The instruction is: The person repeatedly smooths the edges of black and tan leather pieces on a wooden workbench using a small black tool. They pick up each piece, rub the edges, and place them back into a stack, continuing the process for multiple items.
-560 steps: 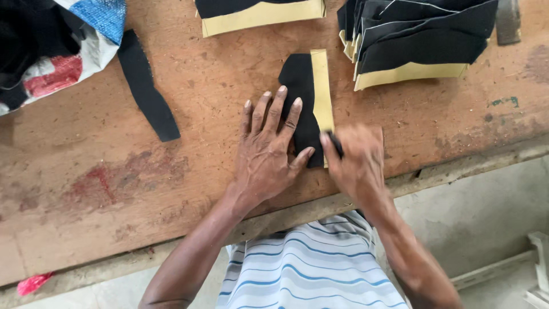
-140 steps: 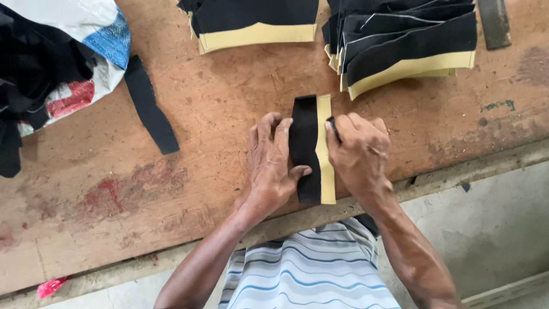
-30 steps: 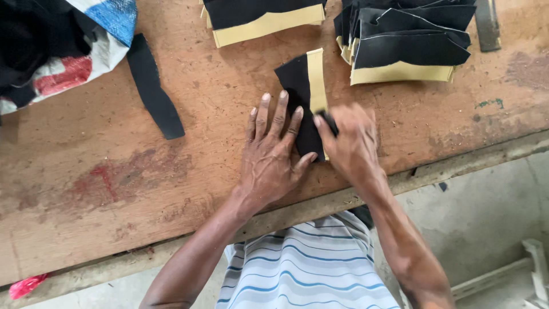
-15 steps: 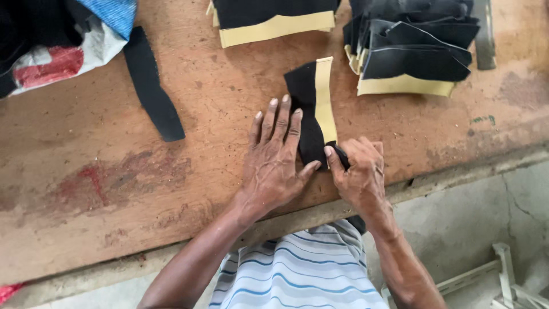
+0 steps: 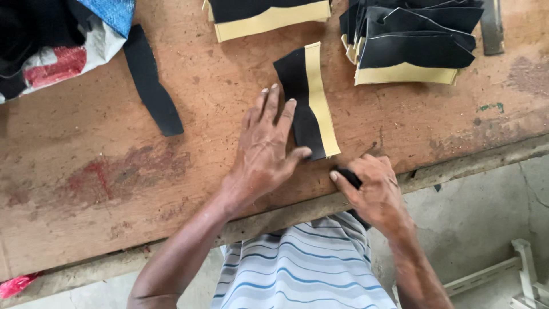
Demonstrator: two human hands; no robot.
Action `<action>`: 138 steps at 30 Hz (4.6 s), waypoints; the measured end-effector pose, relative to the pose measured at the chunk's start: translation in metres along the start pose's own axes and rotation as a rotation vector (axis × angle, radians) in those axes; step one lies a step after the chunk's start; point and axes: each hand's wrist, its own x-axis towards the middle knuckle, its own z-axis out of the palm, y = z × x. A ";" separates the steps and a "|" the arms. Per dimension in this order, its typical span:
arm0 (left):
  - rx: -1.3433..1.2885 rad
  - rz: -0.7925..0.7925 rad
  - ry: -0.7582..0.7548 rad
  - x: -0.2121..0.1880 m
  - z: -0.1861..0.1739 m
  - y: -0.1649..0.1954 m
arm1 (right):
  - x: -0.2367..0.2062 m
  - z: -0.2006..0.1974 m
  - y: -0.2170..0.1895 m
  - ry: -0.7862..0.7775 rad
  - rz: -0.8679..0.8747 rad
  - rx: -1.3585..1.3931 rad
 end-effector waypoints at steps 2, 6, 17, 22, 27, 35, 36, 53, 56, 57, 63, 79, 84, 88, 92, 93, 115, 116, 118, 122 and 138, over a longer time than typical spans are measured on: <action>-0.024 -0.015 -0.021 0.008 -0.008 -0.002 | -0.003 -0.015 -0.004 -0.078 0.112 0.057; -0.086 0.059 0.048 0.036 -0.029 0.000 | 0.011 -0.033 -0.017 0.074 0.226 0.195; -0.010 0.023 -0.017 -0.003 -0.010 0.014 | 0.058 0.008 -0.026 0.173 -0.047 -0.077; 0.027 0.011 -0.094 0.002 -0.013 0.010 | 0.061 0.007 -0.023 0.129 -0.130 -0.080; 0.034 0.036 -0.124 0.002 -0.009 0.010 | 0.056 0.005 -0.022 0.156 -0.170 -0.067; 0.061 -0.018 -0.196 0.006 -0.010 0.012 | 0.061 -0.001 -0.024 0.088 -0.147 -0.124; 0.041 0.004 -0.159 0.005 -0.010 0.013 | 0.060 -0.002 -0.025 0.082 -0.154 -0.090; 0.017 0.010 -0.152 0.003 -0.009 0.011 | 0.058 0.001 -0.019 0.120 -0.189 -0.085; 0.004 0.015 -0.140 0.003 -0.009 0.011 | 0.054 -0.004 -0.023 0.013 -0.168 -0.095; 0.011 0.009 -0.139 0.003 -0.008 0.011 | 0.055 -0.005 -0.026 0.045 -0.185 -0.098; 0.010 0.026 -0.099 0.003 -0.011 0.011 | 0.087 0.011 -0.037 0.234 -0.096 -0.062; -0.152 -0.037 0.314 -0.016 -0.037 -0.011 | 0.063 -0.005 -0.015 0.386 0.165 0.024; 0.206 -0.632 0.522 -0.012 -0.089 -0.090 | 0.051 -0.015 -0.023 0.433 0.036 -0.013; 0.083 -0.490 0.596 -0.023 -0.101 -0.105 | 0.053 -0.018 -0.026 0.427 -0.019 -0.039; -0.718 -0.731 0.197 -0.029 -0.088 -0.068 | 0.059 -0.019 -0.034 0.402 0.016 0.123; -0.988 -0.670 0.225 -0.030 -0.079 -0.055 | 0.061 -0.020 -0.037 0.393 0.021 0.141; -0.068 -0.463 -0.028 -0.036 -0.054 -0.001 | 0.090 -0.027 -0.051 0.170 -0.089 0.125; -0.011 -0.534 -0.085 -0.037 -0.054 -0.002 | 0.092 -0.026 -0.052 0.147 -0.073 0.137; -0.028 -0.399 0.062 -0.040 -0.057 -0.005 | 0.098 -0.024 -0.052 0.146 -0.065 0.175; -0.056 -0.145 0.321 -0.043 -0.058 -0.012 | 0.113 -0.016 -0.053 0.145 -0.066 0.159; -0.689 0.038 0.204 0.037 -0.040 0.003 | 0.127 -0.052 -0.053 -0.189 0.225 0.445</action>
